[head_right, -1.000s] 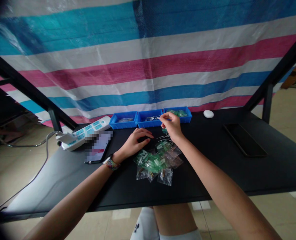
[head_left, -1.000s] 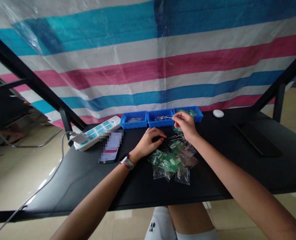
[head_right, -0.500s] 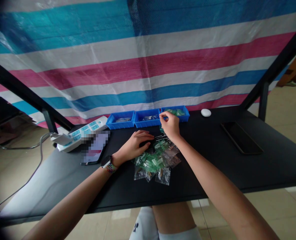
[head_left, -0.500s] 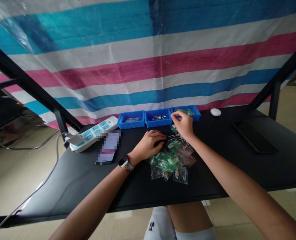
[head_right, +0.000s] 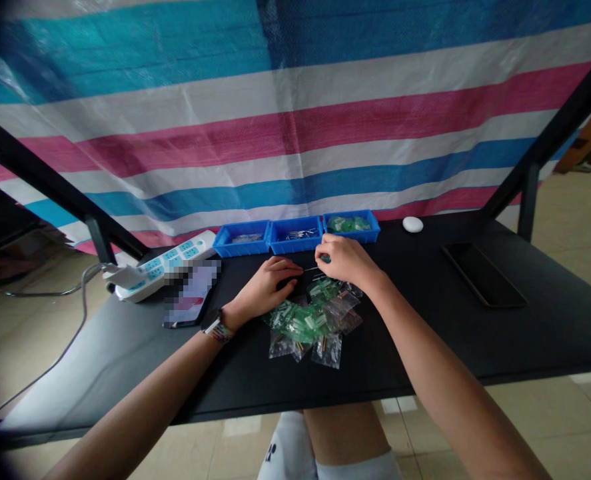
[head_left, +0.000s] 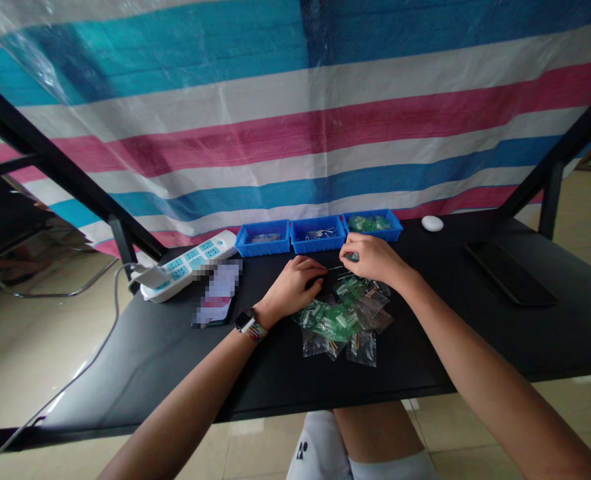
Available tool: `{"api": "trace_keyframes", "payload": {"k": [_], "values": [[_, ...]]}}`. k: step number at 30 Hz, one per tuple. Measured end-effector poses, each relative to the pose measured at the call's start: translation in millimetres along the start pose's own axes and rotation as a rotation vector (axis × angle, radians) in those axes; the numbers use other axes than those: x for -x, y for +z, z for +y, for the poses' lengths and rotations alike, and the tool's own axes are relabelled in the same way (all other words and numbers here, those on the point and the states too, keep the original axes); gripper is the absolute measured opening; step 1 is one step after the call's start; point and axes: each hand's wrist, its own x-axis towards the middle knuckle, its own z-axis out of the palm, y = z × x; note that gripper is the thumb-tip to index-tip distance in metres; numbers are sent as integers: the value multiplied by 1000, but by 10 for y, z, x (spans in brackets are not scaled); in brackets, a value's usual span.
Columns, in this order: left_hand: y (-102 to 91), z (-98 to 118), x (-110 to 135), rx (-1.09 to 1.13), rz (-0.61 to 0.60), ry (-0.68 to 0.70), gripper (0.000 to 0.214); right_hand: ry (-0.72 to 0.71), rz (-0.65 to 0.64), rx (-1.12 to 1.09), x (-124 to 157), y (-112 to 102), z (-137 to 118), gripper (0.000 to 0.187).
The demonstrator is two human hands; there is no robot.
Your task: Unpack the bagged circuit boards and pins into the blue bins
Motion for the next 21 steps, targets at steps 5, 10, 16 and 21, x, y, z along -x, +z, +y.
{"api": "trace_keyframes", "payload": {"k": [5, 10, 16, 21], "values": [[4, 11, -11, 19, 4, -10, 30, 18, -100, 22, 21, 73, -27, 10], [-12, 18, -20, 176, 62, -85, 23, 17, -83, -17, 6, 77, -35, 13], [-68, -5, -19, 246, 226, -239, 15, -24, -22, -182, -23, 90, -72, 12], [-99, 32, -42, 352, 185, -285, 34, -44, -15, -337, -32, 145, -146, 13]]}}
